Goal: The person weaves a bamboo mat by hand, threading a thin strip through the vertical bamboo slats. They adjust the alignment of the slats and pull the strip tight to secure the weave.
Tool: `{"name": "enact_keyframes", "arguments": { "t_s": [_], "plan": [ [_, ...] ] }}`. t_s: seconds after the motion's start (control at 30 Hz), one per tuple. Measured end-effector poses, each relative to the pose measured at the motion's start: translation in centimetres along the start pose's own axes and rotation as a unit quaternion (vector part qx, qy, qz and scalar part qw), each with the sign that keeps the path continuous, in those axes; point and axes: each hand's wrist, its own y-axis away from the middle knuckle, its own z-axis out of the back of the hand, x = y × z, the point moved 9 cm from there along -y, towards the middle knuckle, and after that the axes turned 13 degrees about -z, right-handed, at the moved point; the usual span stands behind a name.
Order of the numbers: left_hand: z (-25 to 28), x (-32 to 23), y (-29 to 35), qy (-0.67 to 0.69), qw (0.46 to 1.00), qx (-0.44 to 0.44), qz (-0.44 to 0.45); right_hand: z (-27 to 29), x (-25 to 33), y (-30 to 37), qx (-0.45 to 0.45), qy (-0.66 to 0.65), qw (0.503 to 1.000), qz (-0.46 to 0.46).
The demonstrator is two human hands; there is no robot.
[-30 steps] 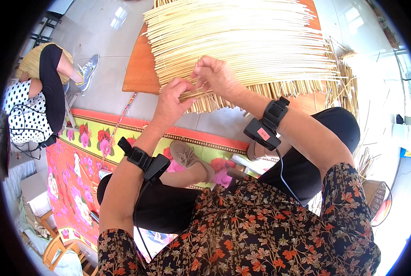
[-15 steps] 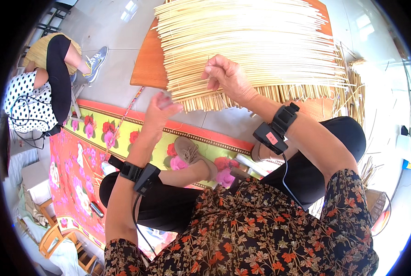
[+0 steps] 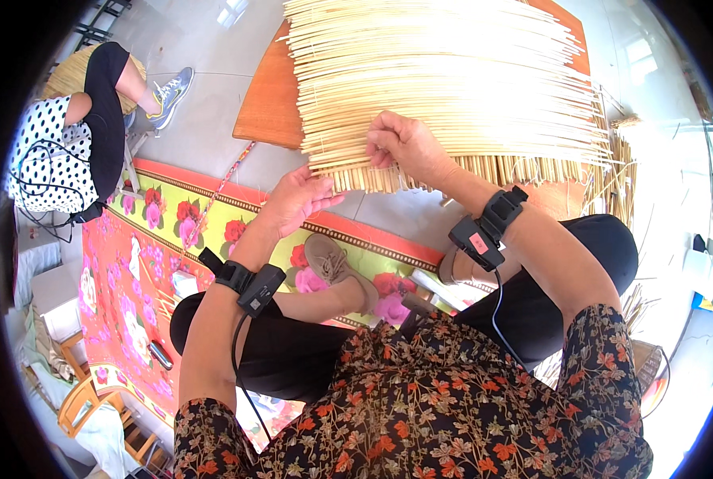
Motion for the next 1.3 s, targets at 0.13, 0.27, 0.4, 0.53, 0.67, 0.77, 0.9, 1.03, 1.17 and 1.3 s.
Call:
{"name": "enact_keyframes", "arguments": {
  "t_s": [0.13,0.27,0.4,0.53,0.67,0.77,0.9,1.03,1.17,1.3],
  "plan": [
    [0.8,0.8,0.1,0.017,1.000,-0.020,0.006,-0.1,-0.2,0.0,-0.010,0.009,1.000,-0.009],
    [0.8,1.1,-0.1,0.027,0.998,-0.053,0.003,0.1,0.0,0.1,-0.020,0.037,0.999,0.001],
    [0.5,1.0,-0.3,0.049,0.997,-0.054,-0.016,-0.1,0.1,0.1,-0.015,0.047,0.999,0.003],
    [0.1,0.8,-0.7,0.048,0.997,-0.062,-0.020,-0.1,0.3,0.3,-0.027,0.072,0.997,0.002],
    [0.3,1.2,-1.3,0.030,0.995,-0.087,-0.024,0.0,0.2,0.4,-0.035,0.077,0.996,0.004],
    [0.1,1.0,-1.5,0.027,0.994,-0.097,-0.042,-0.1,0.4,0.6,-0.033,0.086,0.996,0.002],
    [-0.3,0.6,-1.4,0.029,0.993,-0.097,-0.067,-0.3,0.3,0.6,-0.026,0.108,0.994,0.007],
    [-0.6,1.1,-1.4,0.042,0.993,-0.093,-0.058,-0.3,0.2,0.5,-0.031,0.117,0.993,0.002],
    [-1.3,1.4,-1.4,0.066,0.995,-0.072,-0.035,-0.2,0.3,0.6,-0.038,0.131,0.991,0.012],
    [-1.1,1.5,-1.3,0.083,0.993,-0.079,-0.025,-0.2,0.3,0.5,-0.040,0.129,0.991,0.009]
  ]
}}
